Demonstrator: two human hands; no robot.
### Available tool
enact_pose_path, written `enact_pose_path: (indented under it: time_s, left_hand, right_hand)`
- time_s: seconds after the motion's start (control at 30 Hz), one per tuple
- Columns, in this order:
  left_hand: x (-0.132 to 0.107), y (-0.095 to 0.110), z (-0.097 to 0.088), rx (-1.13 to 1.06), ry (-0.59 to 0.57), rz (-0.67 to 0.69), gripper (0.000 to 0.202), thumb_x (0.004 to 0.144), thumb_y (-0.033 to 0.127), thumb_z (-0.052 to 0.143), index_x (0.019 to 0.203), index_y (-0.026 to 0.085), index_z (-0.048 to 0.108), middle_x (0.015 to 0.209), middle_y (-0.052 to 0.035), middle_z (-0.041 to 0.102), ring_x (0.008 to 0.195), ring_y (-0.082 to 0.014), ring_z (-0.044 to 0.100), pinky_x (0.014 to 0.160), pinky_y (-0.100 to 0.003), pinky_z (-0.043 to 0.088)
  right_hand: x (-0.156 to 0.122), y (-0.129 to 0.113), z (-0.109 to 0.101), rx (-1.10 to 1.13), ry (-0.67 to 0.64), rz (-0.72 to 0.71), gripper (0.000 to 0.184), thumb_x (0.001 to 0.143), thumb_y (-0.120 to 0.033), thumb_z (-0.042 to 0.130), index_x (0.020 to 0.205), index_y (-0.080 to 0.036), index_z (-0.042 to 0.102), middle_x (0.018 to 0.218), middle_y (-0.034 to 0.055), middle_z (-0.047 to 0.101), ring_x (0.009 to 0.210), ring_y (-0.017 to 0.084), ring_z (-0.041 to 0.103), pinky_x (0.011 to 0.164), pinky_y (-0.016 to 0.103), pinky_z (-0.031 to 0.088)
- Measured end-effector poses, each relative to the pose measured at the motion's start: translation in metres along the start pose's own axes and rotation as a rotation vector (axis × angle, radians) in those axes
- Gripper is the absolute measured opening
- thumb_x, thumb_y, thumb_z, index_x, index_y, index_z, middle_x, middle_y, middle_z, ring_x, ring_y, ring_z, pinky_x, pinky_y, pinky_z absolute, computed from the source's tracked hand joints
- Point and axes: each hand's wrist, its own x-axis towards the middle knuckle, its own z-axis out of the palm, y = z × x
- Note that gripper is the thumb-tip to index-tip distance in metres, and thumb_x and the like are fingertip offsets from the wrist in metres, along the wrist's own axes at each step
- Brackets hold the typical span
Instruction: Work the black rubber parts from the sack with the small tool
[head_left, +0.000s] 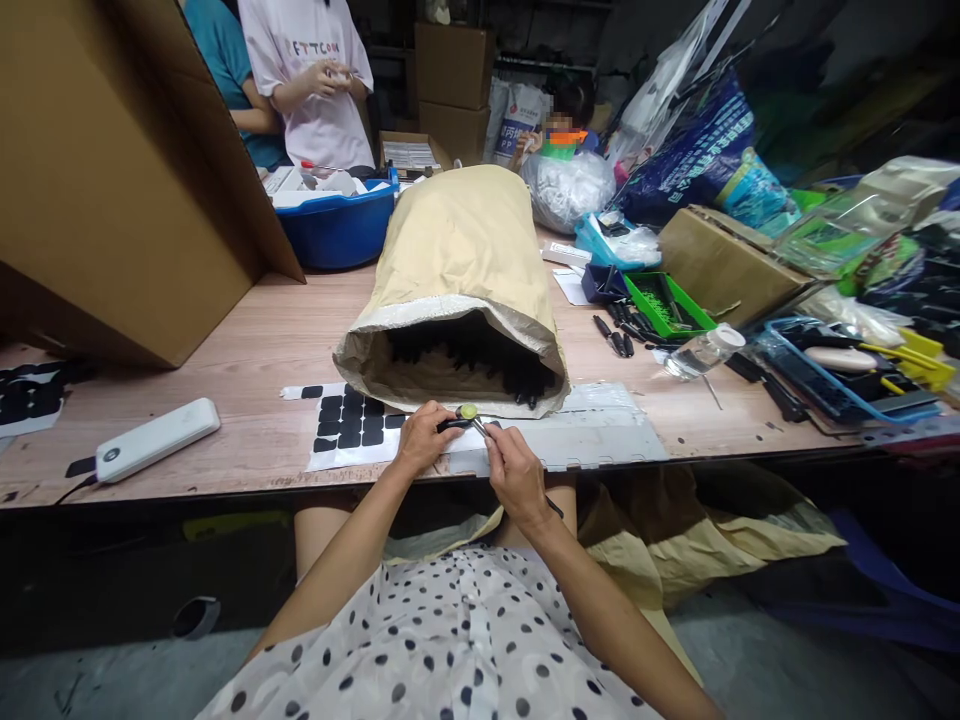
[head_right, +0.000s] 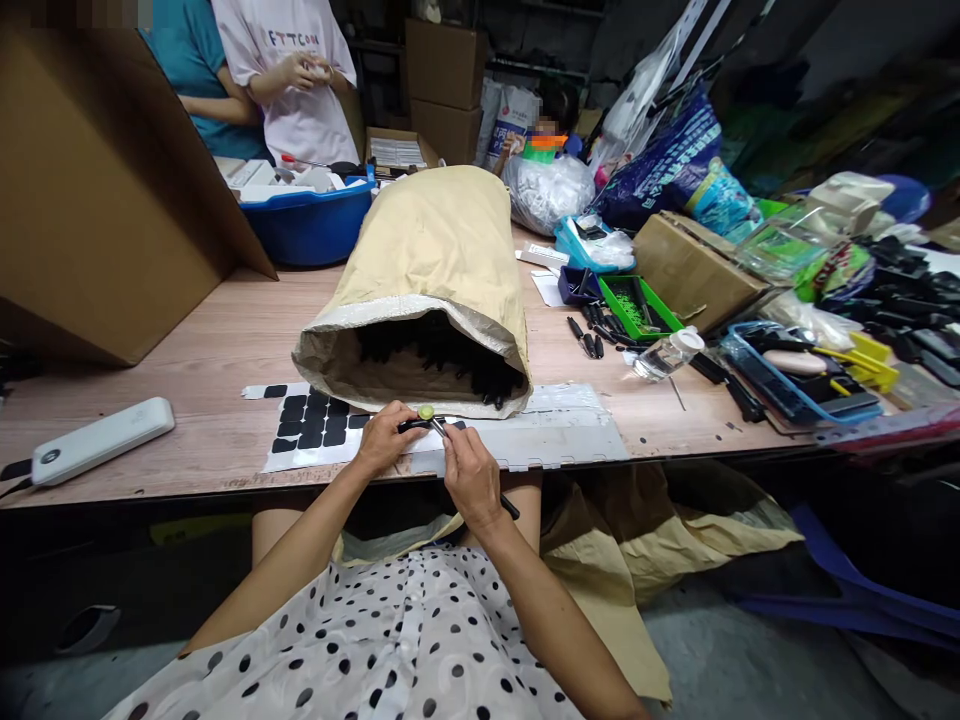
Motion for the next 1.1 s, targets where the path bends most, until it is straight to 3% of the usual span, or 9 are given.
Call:
enact_pose_path:
  time_s: [0.1,0.23,0.4,0.6,0.77,0.97,1.1]
  left_hand:
    - [0.0,0.001,-0.001,0.004,0.004,-0.012,0.01,0.08,0.029,0.074,0.091,0.027,0.075,0.089,0.0004,0.067,0.088,-0.0188,0.063,0.079,-0.029,0.049]
    - [-0.001,0.002,0.0,-0.029,0.038,-0.043,0.028,0.076,0.027,0.078,0.104,0.027,0.071,0.091,0.0006,0.068,0.085,-0.0189,0.063,0.08,-0.029,0.05]
    - [-0.001,0.001,0.0,-0.001,0.013,0.01,0.016,0.079,0.026,0.074,0.095,0.026,0.075,0.093,0.0001,0.068,0.086,-0.0182,0.064,0.08,-0.029,0.05]
    - [-0.003,0.0,0.001,0.01,0.012,0.026,0.016,0.079,0.025,0.072,0.095,0.026,0.076,0.091,0.0007,0.067,0.077,-0.0154,0.061,0.078,-0.028,0.05]
    - [-0.005,-0.001,-0.002,0.023,-0.018,0.046,0.015,0.083,0.029,0.067,0.096,0.026,0.074,0.092,0.0004,0.066,0.073,-0.0146,0.059,0.076,-0.028,0.05]
    - [-0.006,-0.005,-0.007,0.053,-0.027,0.123,0.02,0.093,0.033,0.053,0.098,0.025,0.07,0.094,-0.0021,0.065,0.093,-0.0195,0.062,0.085,-0.032,0.049]
    - [-0.005,-0.006,-0.007,0.077,-0.022,0.116,0.029,0.098,0.033,0.041,0.088,0.024,0.067,0.091,-0.0027,0.063,0.089,-0.0188,0.061,0.084,-0.032,0.049]
  right_hand:
    - [-0.001,-0.005,0.003,-0.002,-0.028,-0.045,0.037,0.104,-0.03,0.035,0.115,-0.022,0.07,0.09,0.0064,0.066,0.081,0.017,0.063,0.073,0.025,0.05]
    - [0.005,-0.001,0.005,-0.035,-0.036,-0.047,0.036,0.104,-0.03,0.036,0.115,-0.023,0.069,0.092,0.0059,0.066,0.082,0.017,0.063,0.072,0.025,0.049]
    - [0.033,0.024,0.006,-0.175,-0.037,-0.036,0.033,0.102,-0.027,0.04,0.116,-0.024,0.069,0.093,0.0063,0.065,0.086,0.018,0.06,0.076,0.027,0.046]
    - [0.052,0.053,0.016,-0.384,-0.082,-0.059,0.025,0.097,-0.024,0.048,0.106,-0.023,0.072,0.087,0.0074,0.061,0.081,0.021,0.05,0.071,0.032,0.036]
    - [0.048,0.054,0.022,-0.397,-0.068,-0.065,0.025,0.097,-0.024,0.048,0.108,-0.021,0.07,0.09,0.0086,0.059,0.084,0.022,0.048,0.073,0.033,0.035]
    - [0.05,0.052,0.024,-0.376,-0.079,-0.039,0.022,0.095,-0.026,0.05,0.103,-0.021,0.07,0.091,0.0085,0.059,0.087,0.023,0.047,0.076,0.033,0.036]
    - [0.05,0.052,0.025,-0.383,-0.059,-0.039,0.022,0.096,-0.026,0.049,0.1,-0.022,0.07,0.089,0.0078,0.059,0.085,0.022,0.048,0.075,0.032,0.036]
